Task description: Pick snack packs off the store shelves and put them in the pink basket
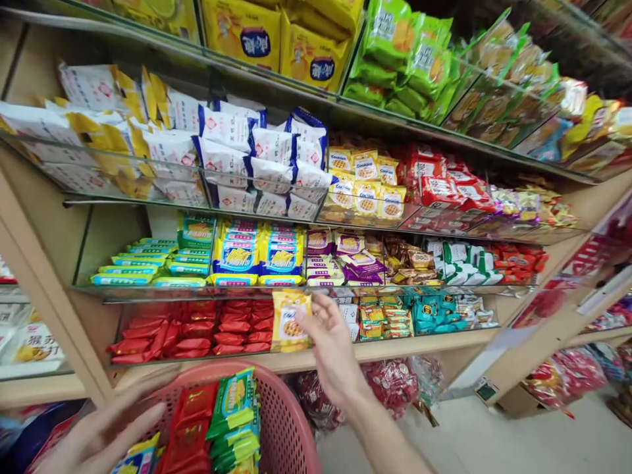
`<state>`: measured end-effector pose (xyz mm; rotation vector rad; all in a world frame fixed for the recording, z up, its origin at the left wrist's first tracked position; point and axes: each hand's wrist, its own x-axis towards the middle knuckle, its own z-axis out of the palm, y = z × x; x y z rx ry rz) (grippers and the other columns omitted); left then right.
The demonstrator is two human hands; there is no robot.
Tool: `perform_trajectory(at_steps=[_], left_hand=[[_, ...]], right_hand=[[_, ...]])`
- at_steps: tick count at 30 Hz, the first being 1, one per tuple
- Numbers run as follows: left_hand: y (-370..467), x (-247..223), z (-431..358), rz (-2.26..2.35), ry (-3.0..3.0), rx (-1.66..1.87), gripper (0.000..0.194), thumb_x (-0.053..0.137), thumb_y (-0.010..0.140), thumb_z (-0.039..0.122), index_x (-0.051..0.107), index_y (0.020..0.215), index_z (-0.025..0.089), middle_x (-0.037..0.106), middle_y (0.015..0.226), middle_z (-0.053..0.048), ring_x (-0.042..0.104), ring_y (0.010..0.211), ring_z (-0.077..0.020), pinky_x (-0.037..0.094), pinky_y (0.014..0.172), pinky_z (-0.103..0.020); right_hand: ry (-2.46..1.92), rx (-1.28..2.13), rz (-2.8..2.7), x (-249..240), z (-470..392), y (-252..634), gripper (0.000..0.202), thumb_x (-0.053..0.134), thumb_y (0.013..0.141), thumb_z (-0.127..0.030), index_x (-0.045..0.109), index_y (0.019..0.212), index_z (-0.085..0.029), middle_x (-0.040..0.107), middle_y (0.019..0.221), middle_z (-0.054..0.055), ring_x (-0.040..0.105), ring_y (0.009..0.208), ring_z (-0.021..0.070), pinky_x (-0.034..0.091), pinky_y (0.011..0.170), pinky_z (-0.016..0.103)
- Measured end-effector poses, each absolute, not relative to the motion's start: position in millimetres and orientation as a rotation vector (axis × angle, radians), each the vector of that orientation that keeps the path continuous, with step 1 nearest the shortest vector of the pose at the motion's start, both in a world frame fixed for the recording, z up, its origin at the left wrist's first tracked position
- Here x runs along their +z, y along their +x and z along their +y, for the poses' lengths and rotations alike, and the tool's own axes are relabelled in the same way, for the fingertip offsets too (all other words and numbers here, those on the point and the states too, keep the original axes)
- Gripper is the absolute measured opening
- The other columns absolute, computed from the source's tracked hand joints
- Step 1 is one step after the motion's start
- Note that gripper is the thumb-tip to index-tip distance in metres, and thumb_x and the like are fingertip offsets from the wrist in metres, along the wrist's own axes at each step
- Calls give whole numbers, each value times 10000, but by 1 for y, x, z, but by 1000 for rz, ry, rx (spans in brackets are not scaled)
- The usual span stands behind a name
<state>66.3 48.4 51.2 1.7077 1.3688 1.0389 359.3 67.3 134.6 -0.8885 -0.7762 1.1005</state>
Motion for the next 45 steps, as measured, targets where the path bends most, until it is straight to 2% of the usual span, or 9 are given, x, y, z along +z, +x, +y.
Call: perform_trajectory(at_steps=[3,8,15,22,30,37,40,43,45], left_hand=[[106,68,48,1029,1456,931,529,580,791,579,538,1199,245,566,1310,-69,506,1220,-264,404,1056,-408],[144,78,55,897,1197,950,634,664,775,456,388,1282,193,599,1201,-99,589,1071,-220,470,955,-382],[141,65,61,878,1144,967,577,782,661,348,478,1115,162,668,960,-45,622,895,-183,490,835,-314],[137,47,74,911,1239,908,482,751,688,359,529,1056,141,658,803,-9,607,768,-153,475,706,-273],[147,43,72,1012,1736,719,325,531,850,415,602,1026,151,629,966,-74,590,904,-219,460,803,-335],[149,46,58,1159,2060,498,387,454,882,411,555,1171,176,529,1040,-86,543,1014,-243,427,902,-381],[150,49,53,1177,2053,368,561,542,819,399,456,1323,166,491,1252,-139,446,1228,-294,380,1004,-413],[154,48,48,1269,2075,230,832,640,739,376,267,1449,154,334,1455,-176,268,1370,-328,298,1081,-442],[158,45,45,1311,2138,187,881,654,729,341,213,1468,157,322,1467,-177,312,1350,-328,299,1080,-453]], right_hand=[[-861,1267,-713,102,60,333,545,820,615,-282,532,1077,-244,649,1067,22,630,941,175,521,802,315],[-849,1361,-679,69,48,303,526,802,657,-276,517,1097,-233,652,1079,25,617,952,161,484,868,324],[-824,1464,-632,48,36,287,488,790,675,-234,539,1093,-239,652,1065,7,600,1013,159,450,919,305],[-870,1767,-503,40,27,296,248,725,750,-274,587,938,-190,690,978,43,636,871,154,500,728,269],[-904,1813,-321,29,23,298,297,762,684,-241,619,934,-168,698,922,36,634,822,148,520,721,286],[-936,1770,-208,19,17,296,275,808,607,-238,606,784,-180,674,793,-17,612,729,117,518,707,282],[-930,1768,-206,16,14,295,276,806,602,-255,609,781,-183,674,771,-20,597,656,99,511,680,263],[-940,1758,-198,14,13,293,293,804,590,-275,606,789,-191,680,766,-11,609,664,116,488,601,235],[-946,1742,-179,12,12,291,299,805,587,-268,594,788,-198,676,753,-13,610,669,119,470,571,221]])
